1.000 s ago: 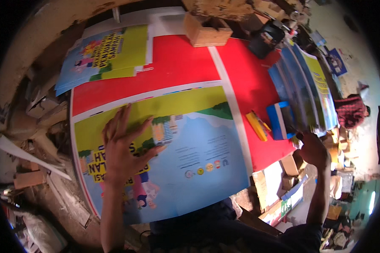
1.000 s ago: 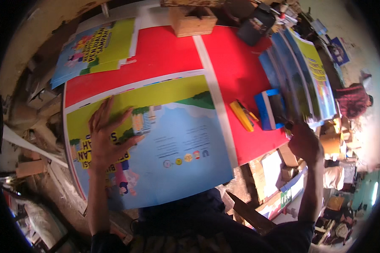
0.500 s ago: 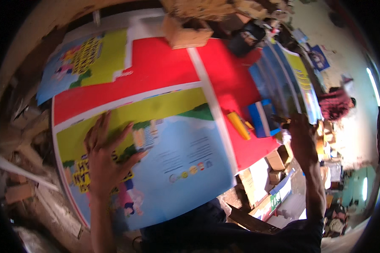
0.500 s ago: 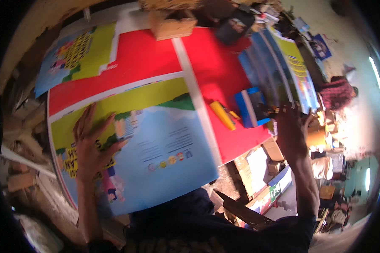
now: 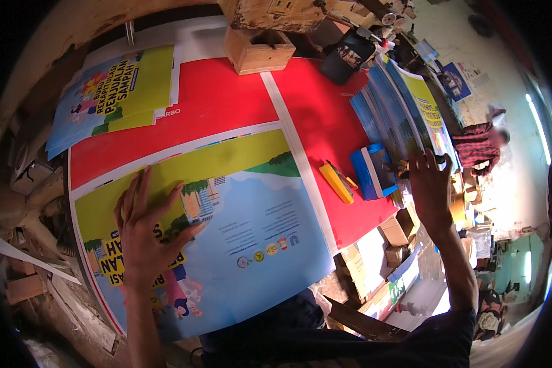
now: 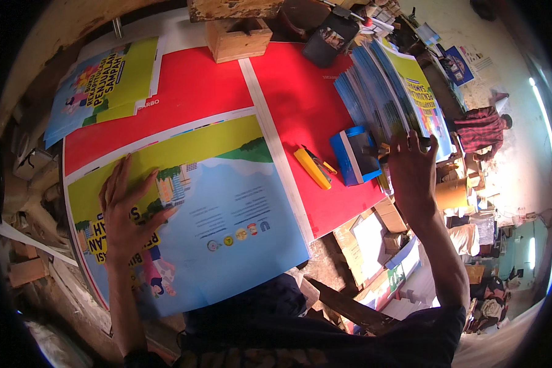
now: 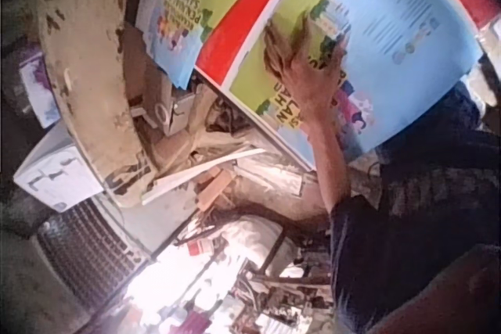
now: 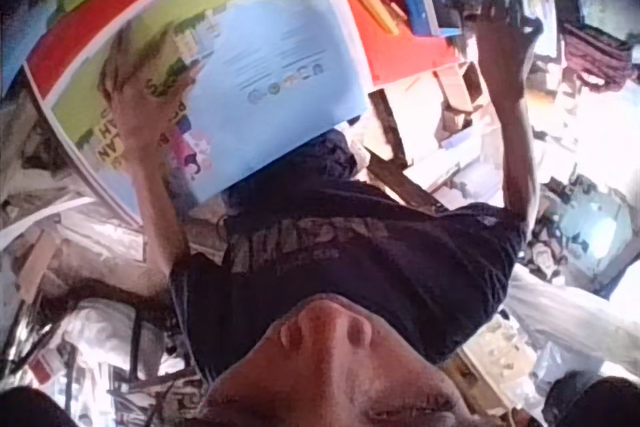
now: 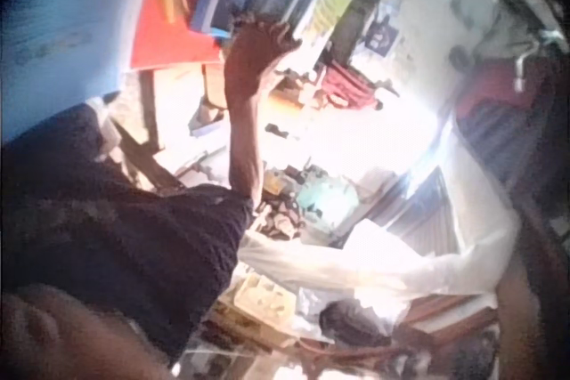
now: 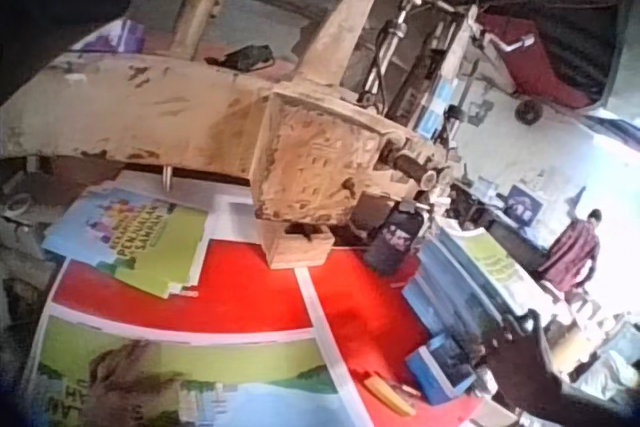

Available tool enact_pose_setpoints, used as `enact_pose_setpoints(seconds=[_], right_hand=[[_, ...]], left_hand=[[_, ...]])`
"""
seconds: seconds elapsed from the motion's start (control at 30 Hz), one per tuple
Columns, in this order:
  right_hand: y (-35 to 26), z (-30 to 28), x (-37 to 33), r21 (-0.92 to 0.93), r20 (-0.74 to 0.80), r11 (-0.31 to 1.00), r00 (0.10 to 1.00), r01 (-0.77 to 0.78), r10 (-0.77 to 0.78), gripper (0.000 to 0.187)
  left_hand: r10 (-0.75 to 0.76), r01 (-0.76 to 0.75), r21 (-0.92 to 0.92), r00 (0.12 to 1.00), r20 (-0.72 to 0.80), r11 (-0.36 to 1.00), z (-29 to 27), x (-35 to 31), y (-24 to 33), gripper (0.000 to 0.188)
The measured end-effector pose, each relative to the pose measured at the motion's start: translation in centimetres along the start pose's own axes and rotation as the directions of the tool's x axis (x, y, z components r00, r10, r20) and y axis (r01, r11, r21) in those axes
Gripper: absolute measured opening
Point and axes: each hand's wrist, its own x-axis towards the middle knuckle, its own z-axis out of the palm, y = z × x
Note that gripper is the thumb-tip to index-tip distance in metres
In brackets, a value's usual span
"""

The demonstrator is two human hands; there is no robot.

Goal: The person uses a yellow applicator to apply adhesive along the grid lines of a large ledger-style book, then folds the cover over the pages and applies pressure by hand and with a tool to secure the bond.

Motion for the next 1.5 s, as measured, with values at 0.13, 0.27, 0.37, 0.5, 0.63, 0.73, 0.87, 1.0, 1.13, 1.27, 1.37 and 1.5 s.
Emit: enact_pose_setpoints(seconds=[0.13,0.27,0.37,0.5,0.63,0.73,0.87,1.0,1.13,1.27,1.37,1.5], right_hand=[[0.0,0.7,0.0,0.061,0.134,0.998,0.991,0.000,-0.008,0.040],[0.6,0.1,0.0,0.077,0.102,0.997,0.995,-0.007,-0.001,0.040],[0.4,-0.8,-0.6,0.151,0.077,0.988,0.997,-0.008,-0.003,0.044],[-0.2,-1.5,-2.4,0.345,-0.164,0.935,0.986,0.088,-0.032,0.048],[-2.1,-5.2,-2.6,0.809,-0.174,0.570,0.985,0.147,-0.007,0.061],[-3.1,-8.0,-4.3,0.995,-0.093,-0.034,0.987,0.089,-0.130,0.071],[-5.1,-11.1,-4.7,0.926,-0.231,-0.354,0.939,0.132,-0.255,0.059],[-6.4,-12.0,-5.0,0.916,-0.238,-0.393,0.899,0.082,-0.367,0.058],[-6.6,-11.5,-5.7,0.905,-0.215,-0.423,0.908,0.047,-0.359,0.064],[-6.6,-10.1,-6.6,0.890,-0.198,-0.456,0.891,-0.011,-0.408,0.061],[-7.7,-6.2,-8.5,0.832,-0.179,-0.529,0.820,-0.168,-0.543,0.057],[-7.6,-5.6,-11.1,0.158,-0.031,-0.726,0.732,-0.669,-0.681,0.056]], left_hand=[[0.010,-0.010,0.000,1.000,-0.005,1.000,0.2,0.2,-0.1,0.075],[0.019,-0.019,0.017,1.000,0.006,1.000,0.1,0.0,-0.3,0.075],[0.023,-0.023,0.032,1.000,0.002,0.999,-0.1,0.2,-0.1,0.074],[0.044,-0.043,0.048,0.999,-0.004,0.998,0.0,0.2,-0.1,0.075],[0.022,-0.022,0.009,0.999,-0.029,1.000,-1.2,0.0,0.5,0.072],[-0.032,-0.030,-0.360,0.986,-0.163,0.932,-2.4,-0.2,3.4,0.063],[0.102,-0.048,-0.847,0.995,0.007,0.530,-3.9,2.0,11.0,0.064],[0.223,-0.071,-0.916,0.975,0.020,0.395,-3.1,2.7,13.0,0.052],[0.244,-0.062,-0.908,0.969,0.045,0.414,-2.5,2.7,13.6,0.038],[0.197,-0.022,-0.930,0.979,0.054,0.367,-1.7,3.1,14.6,0.030],[0.081,0.230,-0.925,0.961,0.266,0.302,-1.5,5.7,15.3,0.025],[0.172,-0.040,-0.905,0.984,0.037,0.423,5.3,12.4,18.6,0.014]])
